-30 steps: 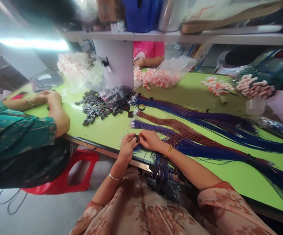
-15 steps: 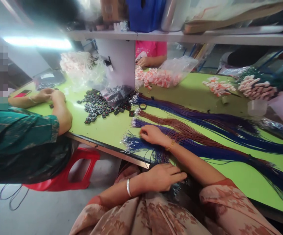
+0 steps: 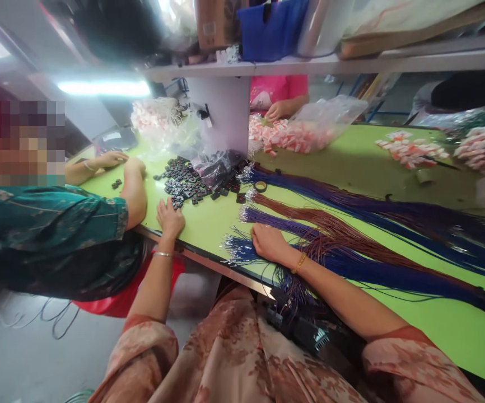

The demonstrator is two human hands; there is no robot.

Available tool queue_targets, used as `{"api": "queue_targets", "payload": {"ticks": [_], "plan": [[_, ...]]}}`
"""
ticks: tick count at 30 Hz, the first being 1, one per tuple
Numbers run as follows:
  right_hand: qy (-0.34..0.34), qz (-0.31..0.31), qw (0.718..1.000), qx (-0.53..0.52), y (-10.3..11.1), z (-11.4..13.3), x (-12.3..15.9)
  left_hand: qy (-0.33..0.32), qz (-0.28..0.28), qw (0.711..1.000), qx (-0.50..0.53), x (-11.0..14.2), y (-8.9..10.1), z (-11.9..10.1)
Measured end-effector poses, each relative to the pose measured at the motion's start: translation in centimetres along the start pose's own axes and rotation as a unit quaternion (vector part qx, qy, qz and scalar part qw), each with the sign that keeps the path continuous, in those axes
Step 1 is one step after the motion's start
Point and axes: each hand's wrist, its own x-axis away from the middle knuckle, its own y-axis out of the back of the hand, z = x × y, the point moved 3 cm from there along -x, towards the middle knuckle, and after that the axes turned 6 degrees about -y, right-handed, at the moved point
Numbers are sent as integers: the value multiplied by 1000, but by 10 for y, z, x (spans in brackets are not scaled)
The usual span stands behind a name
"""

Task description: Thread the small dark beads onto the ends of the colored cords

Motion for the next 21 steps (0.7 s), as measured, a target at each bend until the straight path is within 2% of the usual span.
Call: {"api": "queue_targets", "payload": {"ticks": [1,3,7,10,14,17,21], "plan": [[1,0,1000,-7,0,0,0,-5,34,999,-23,-8,-4,10],[6,-3,1000,-29,1,-1,0,-44,89,994,-42,-11,-14,14],[18,-33,994,-103,5,-3,0,-148,128,980,-16,16,-36,-16],[17,-59,987,-151,9,-5,0,-201,156,965,56,37,-42,-39],[-1,-81,975,-204,17,-10,-1,-194,125,964,133,46,-31,-44],[-7,-77,970,-230,25,-11,-3,-176,111,971,121,48,-24,-41],[15,-63,971,-228,31,-7,-10,-188,104,969,123,54,-18,-43]]}}
